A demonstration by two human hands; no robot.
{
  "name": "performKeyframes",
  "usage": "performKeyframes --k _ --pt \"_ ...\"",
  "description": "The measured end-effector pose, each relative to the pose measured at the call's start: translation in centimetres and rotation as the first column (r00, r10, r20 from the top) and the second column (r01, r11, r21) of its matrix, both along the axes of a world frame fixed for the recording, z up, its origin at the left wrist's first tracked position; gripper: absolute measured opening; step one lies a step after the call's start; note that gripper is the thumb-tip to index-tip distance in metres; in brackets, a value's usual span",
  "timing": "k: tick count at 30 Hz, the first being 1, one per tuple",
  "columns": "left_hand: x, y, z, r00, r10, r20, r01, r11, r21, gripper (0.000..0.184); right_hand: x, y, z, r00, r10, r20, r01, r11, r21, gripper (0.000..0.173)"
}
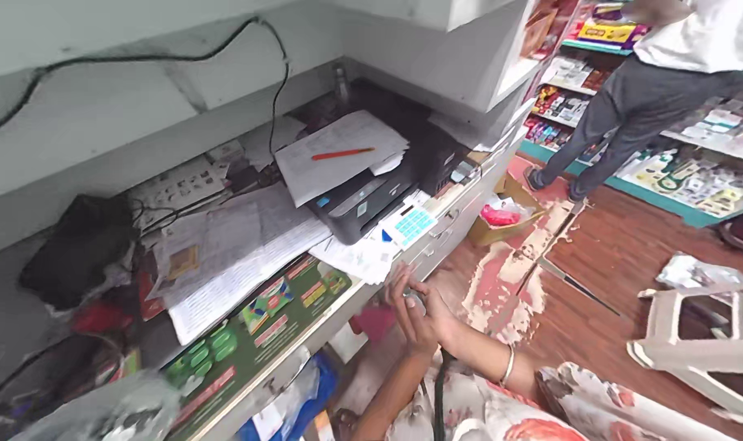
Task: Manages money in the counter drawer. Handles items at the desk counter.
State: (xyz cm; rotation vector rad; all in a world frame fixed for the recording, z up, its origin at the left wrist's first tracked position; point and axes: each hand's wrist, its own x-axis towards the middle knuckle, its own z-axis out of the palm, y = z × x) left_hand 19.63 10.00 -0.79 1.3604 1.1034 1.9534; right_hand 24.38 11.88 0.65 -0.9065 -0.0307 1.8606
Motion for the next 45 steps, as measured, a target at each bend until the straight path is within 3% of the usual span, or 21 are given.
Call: performKeyframes --k 3,5,7,9,11,13,15,17,21,25,29,32,34,37,38,40,42,45 --pt "5.8 2.5 3.2 0.984 -0.176 -0.022 0.169 0.969 -0.182 0.069 5.9 2.6 0.3 0.989 -0.136 -0.058 0.133 0.99 -0.054 0.024" --pt "8.9 4.8 2.7 0.979 -0.203 0.036 0.206 0.957 -0.202 0.057 9.6 4.4 -0.5 0.976 -0.208 -0.068 0.198 0.972 -0.125 0.024" --pt "10.7 8.6 -1.9 0.985 -0.166 0.046 0.17 0.979 -0.115 0.047 13.4 6.3 -3.9 0.967 -0.199 -0.161 0.184 0.978 -0.102 0.028" --pt "11.7 12.5 -6.2 0.994 -0.107 -0.02 0.102 0.98 -0.174 0.042 16.9 7.9 -6.9 0.948 -0.205 -0.244 0.186 0.978 -0.098 0.029" --pt "12.0 15.1 -9.6 0.955 -0.154 -0.253 0.07 0.947 -0.313 0.041 19.6 9.1 -7.8 0.917 -0.294 -0.271 0.258 0.953 -0.161 0.03" --pt "11.6 17.0 -11.8 0.734 -0.365 -0.573 0.091 0.889 -0.449 0.046 21.6 9.5 -8.0 0.894 -0.354 -0.276 0.312 0.932 -0.185 0.03" --pt "11.7 18.6 -13.2 0.463 -0.589 -0.662 0.062 0.767 -0.639 0.052 23.2 9.7 -8.2 0.871 -0.384 -0.306 0.337 0.921 -0.197 0.031" --pt "12.7 19.0 -13.6 0.383 -0.692 -0.613 -0.025 0.655 -0.755 0.063 24.7 9.7 -8.0 0.873 -0.385 -0.3 0.342 0.921 -0.187 0.032" --pt "14.3 19.0 -10.9 0.461 -0.745 -0.482 -0.108 0.492 -0.864 0.081 26.8 9.2 -7.2 0.921 -0.314 -0.229 0.288 0.947 -0.14 0.036" --pt "14.2 18.8 -9.4 0.357 -0.814 -0.459 -0.095 0.457 -0.884 0.085 27.2 10.7 -4.0 0.948 -0.315 -0.041 0.307 0.942 -0.136 0.035" --pt "15.9 15.3 -9.8 0.365 -0.84 -0.401 -0.006 0.428 -0.904 0.09 29.3 12.1 -4.6 0.949 -0.288 -0.13 0.281 0.957 -0.07 0.035" --pt "15.6 11.6 -9.4 0.329 -0.86 -0.39 0.137 0.452 -0.882 0.077 30.6 13.4 -4.1 0.951 -0.285 -0.124 0.283 0.959 -0.03 0.034" --pt "14.5 8.7 -9.0 0.327 -0.806 -0.493 0.243 0.576 -0.781 0.055 31.6 14.4 -3.7 0.964 -0.249 -0.091 0.248 0.968 -0.018 0.033" --pt "11.8 4.7 -8.3 0.487 -0.597 -0.637 0.361 0.802 -0.476 0.033 33.1 16.0 -3.3 0.991 -0.117 0.06 0.119 0.992 -0.028 0.03" --pt "10.9 3.7 -8.2 0.498 -0.532 -0.685 0.346 0.846 -0.406 0.03 33.5 16.6 -3.1 0.992 -0.077 0.098 0.082 0.996 -0.046 0.03" --pt "9.2 2.2 -8.7 0.412 -0.433 -0.802 0.263 0.899 -0.35 0.035 34.1 17.8 -2.4 0.987 -0.001 0.161 0.014 0.997 -0.082 0.029" --pt "8.1 1.4 -9.3 0.316 -0.492 -0.811 0.227 0.87 -0.439 0.047 34.9 19.0 -2.1 0.964 0.099 0.246 -0.078 0.992 -0.095 0.028" --pt "8.2 0.4 -10.1 0.312 -0.516 -0.798 0.267 0.853 -0.448 0.049 35.9 20.4 -2.5 0.868 0.23 0.439 -0.208 0.973 -0.098 0.026"
